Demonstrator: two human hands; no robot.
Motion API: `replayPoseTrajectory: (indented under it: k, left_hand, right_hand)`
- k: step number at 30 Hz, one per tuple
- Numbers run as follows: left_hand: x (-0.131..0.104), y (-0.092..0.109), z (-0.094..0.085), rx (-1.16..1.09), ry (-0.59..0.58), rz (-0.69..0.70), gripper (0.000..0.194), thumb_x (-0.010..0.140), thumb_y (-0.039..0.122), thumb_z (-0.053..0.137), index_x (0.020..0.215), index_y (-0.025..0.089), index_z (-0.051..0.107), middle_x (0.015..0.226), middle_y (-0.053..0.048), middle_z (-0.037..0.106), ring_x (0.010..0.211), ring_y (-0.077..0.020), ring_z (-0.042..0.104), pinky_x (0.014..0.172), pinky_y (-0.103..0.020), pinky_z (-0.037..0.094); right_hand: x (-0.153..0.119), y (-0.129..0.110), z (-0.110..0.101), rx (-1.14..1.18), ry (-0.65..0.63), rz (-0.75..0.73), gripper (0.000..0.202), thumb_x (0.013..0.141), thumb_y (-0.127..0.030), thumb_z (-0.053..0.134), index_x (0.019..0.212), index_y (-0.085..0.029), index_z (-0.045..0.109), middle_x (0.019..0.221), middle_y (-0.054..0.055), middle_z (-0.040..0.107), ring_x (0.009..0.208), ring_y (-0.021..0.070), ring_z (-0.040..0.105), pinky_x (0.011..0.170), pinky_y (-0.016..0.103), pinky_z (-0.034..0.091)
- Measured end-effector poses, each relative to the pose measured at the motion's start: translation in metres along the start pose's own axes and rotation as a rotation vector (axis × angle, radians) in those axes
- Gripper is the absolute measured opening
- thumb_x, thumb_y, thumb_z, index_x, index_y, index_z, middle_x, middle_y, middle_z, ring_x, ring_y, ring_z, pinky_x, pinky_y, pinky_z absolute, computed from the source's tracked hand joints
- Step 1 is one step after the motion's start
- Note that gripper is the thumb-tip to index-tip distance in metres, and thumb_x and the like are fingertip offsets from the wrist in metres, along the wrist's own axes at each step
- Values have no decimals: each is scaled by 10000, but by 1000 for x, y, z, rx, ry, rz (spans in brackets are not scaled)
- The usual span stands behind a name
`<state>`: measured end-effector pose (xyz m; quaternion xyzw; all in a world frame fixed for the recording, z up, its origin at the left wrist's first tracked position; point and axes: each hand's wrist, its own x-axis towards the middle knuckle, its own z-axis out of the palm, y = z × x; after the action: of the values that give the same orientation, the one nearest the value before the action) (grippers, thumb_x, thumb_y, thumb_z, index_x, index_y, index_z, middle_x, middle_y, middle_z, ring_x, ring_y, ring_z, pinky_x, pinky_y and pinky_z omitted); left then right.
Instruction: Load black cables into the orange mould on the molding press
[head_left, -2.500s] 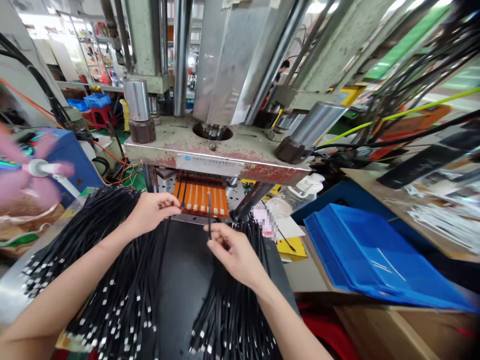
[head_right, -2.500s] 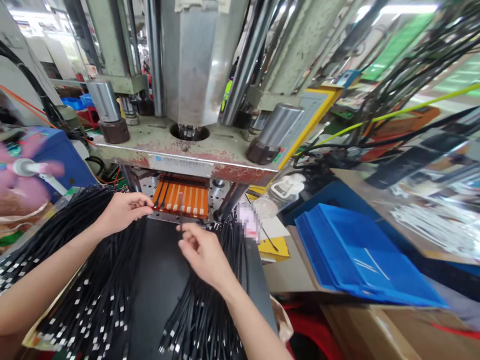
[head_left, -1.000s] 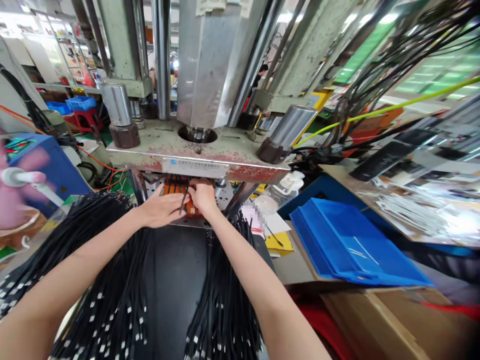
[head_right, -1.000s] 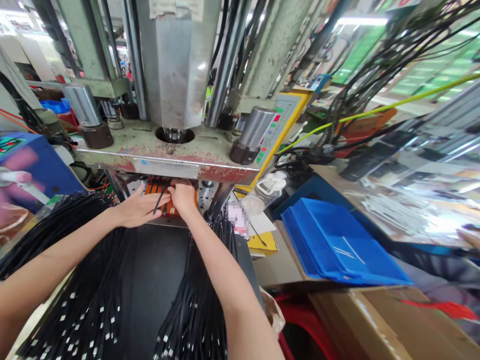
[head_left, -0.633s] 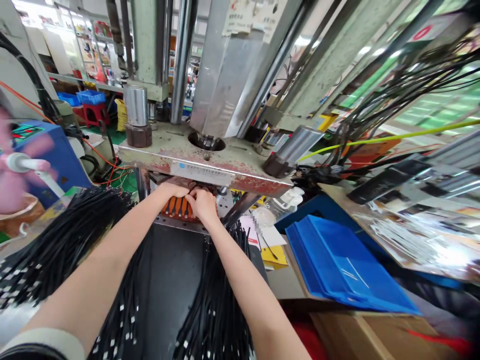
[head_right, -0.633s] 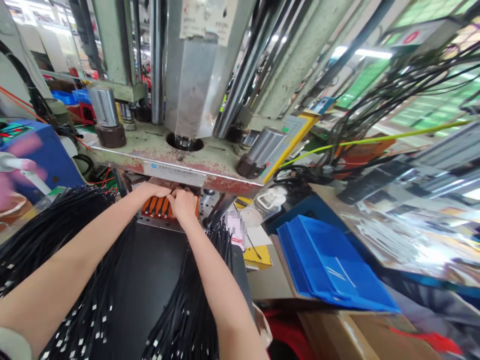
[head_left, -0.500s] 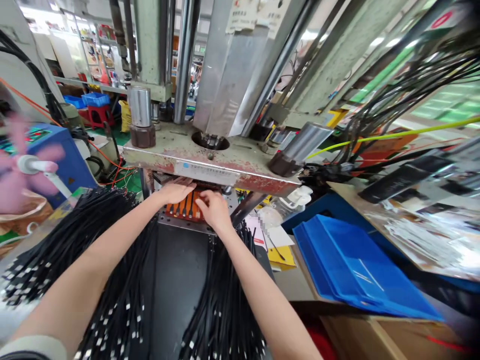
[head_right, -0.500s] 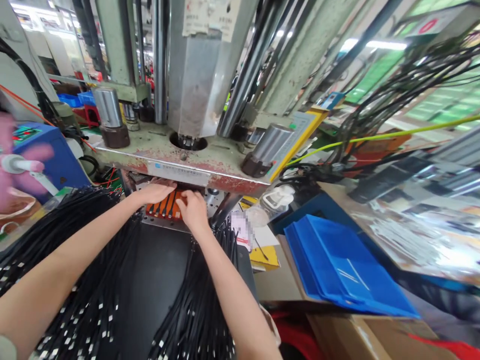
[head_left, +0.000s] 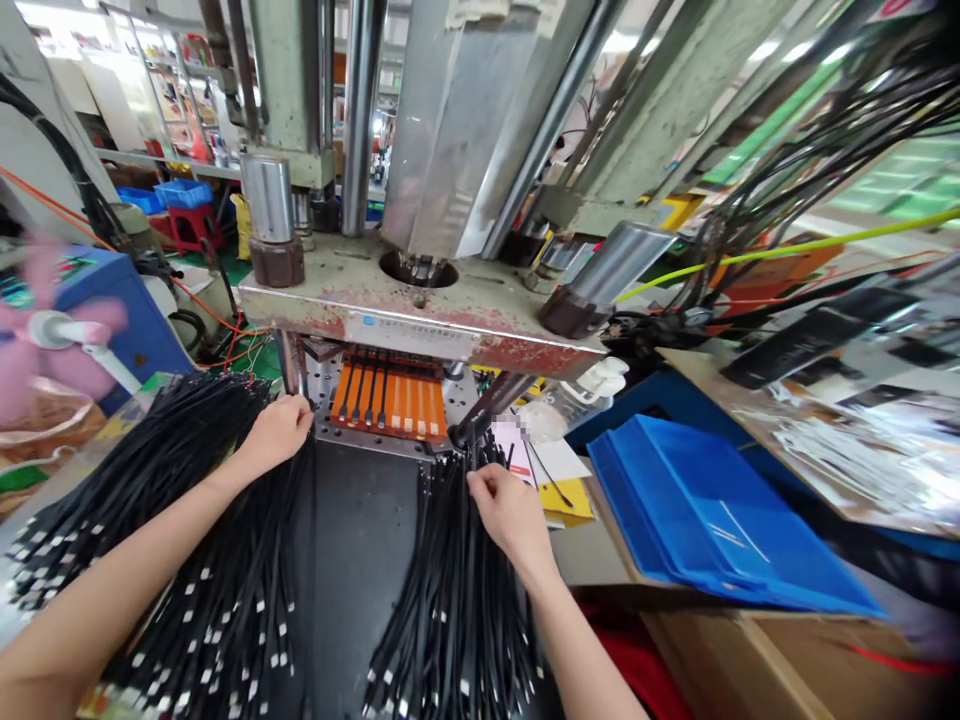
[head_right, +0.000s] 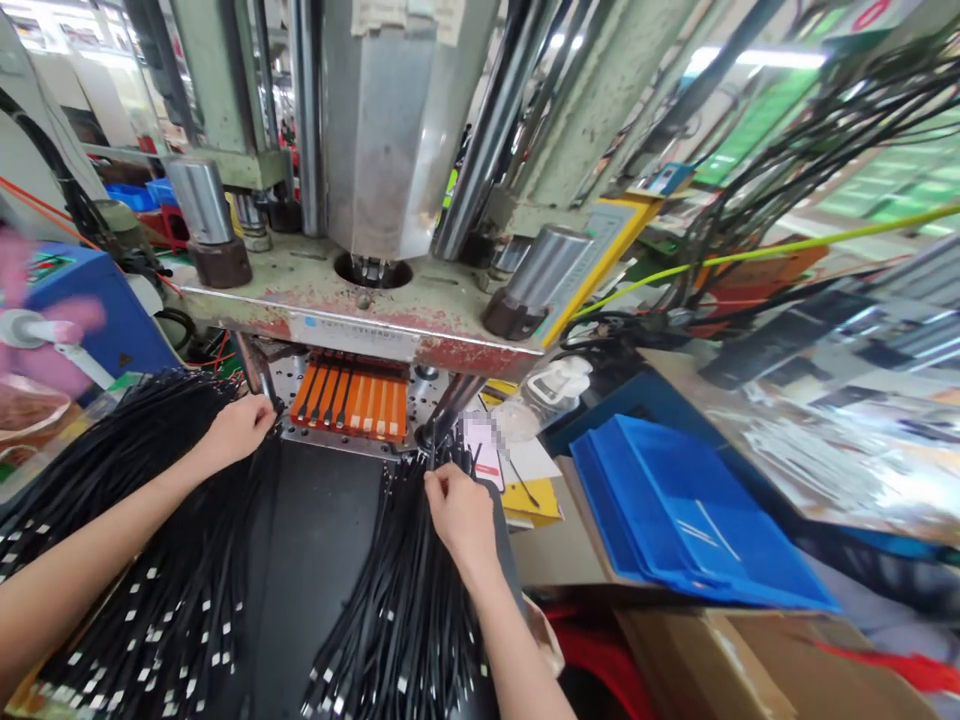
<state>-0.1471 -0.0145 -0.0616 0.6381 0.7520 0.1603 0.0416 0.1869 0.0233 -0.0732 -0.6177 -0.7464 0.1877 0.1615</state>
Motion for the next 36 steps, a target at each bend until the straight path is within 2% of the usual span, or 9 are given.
replayPoseTrajectory:
  k: [3, 7, 14, 19, 23, 26, 29, 33, 36]
  left_hand:
    - [-5, 15, -29, -303, 86, 160, 158, 910, 284, 427, 823, 186, 515, 666, 19, 547, 605, -128, 516, 609, -237, 393]
    - [-20, 62, -74, -514, 139, 358, 159, 925, 296, 445, 844, 178, 513, 629, 49, 497, 558, -86, 463, 553, -196, 358]
    - [-24, 123, -114, -812, -52, 551, 197, 887, 249, 532, 750, 135, 616, 754, -3, 558, 528, -54, 532, 490, -167, 421]
    - [-10, 134, -114, -1005, -76, 512, 209, 827, 258, 624, 670, 128, 578, 653, 25, 526, 443, -60, 553, 409, -160, 422]
    - [7, 138, -118, -952, 146, 537, 196, 846, 255, 607, 704, 122, 625, 724, 3, 574, 457, -51, 556, 439, -171, 437]
    - [20, 143, -125, -842, 350, 666, 164, 858, 257, 598, 769, 141, 671, 744, -8, 603, 551, -78, 584, 527, -201, 476]
    - [28, 144, -123, -747, 408, 886, 106, 840, 269, 634, 824, 177, 684, 760, -14, 637, 695, -125, 617, 656, -255, 509]
    - [31, 129, -87, -723, 360, 801, 222, 812, 277, 670, 998, 167, 618, 871, -37, 649, 703, -123, 611, 647, -254, 507]
    - [29, 103, -46, -419, 118, 740, 162, 854, 233, 610, 992, 150, 607, 929, -65, 669, 831, -162, 642, 775, -304, 518]
  right_hand:
    - [-12, -23, -10, 326, -5, -176, 175, 896, -353, 475, 850, -217, 575, 680, 7, 678, 590, 165, 632, 581, 246, 427]
    - [-35, -69, -21, 558, -71, -404, 152, 912, -349, 492, 931, -218, 565, 665, -6, 655, 576, 142, 602, 522, 217, 406]
    - [-38, -113, -31, 771, 40, -589, 116, 950, -292, 454, 916, -208, 526, 679, -21, 587, 556, 109, 523, 553, 221, 400]
    - [-34, -110, -20, 644, 96, -643, 149, 930, -305, 492, 835, -200, 536, 695, -15, 540, 601, 121, 494, 592, 240, 386]
    - [-24, -96, 1, 575, -29, -608, 132, 892, -293, 568, 845, -181, 620, 681, -12, 586, 601, 125, 530, 602, 233, 399]
    - [-1, -88, 10, 531, -43, -571, 135, 834, -295, 646, 772, -175, 653, 597, -31, 568, 551, 120, 514, 575, 224, 388]
    - [39, -87, 9, 528, 79, -513, 206, 807, -311, 663, 662, -169, 631, 533, -39, 550, 501, 112, 483, 538, 219, 368]
    - [93, -89, 9, 598, 161, -402, 187, 794, -287, 642, 658, -159, 644, 538, -24, 595, 516, 122, 537, 525, 208, 384]
    - [114, -88, 14, 636, 91, -321, 168, 798, -284, 631, 691, -161, 675, 571, -13, 640, 555, 137, 600, 548, 208, 425]
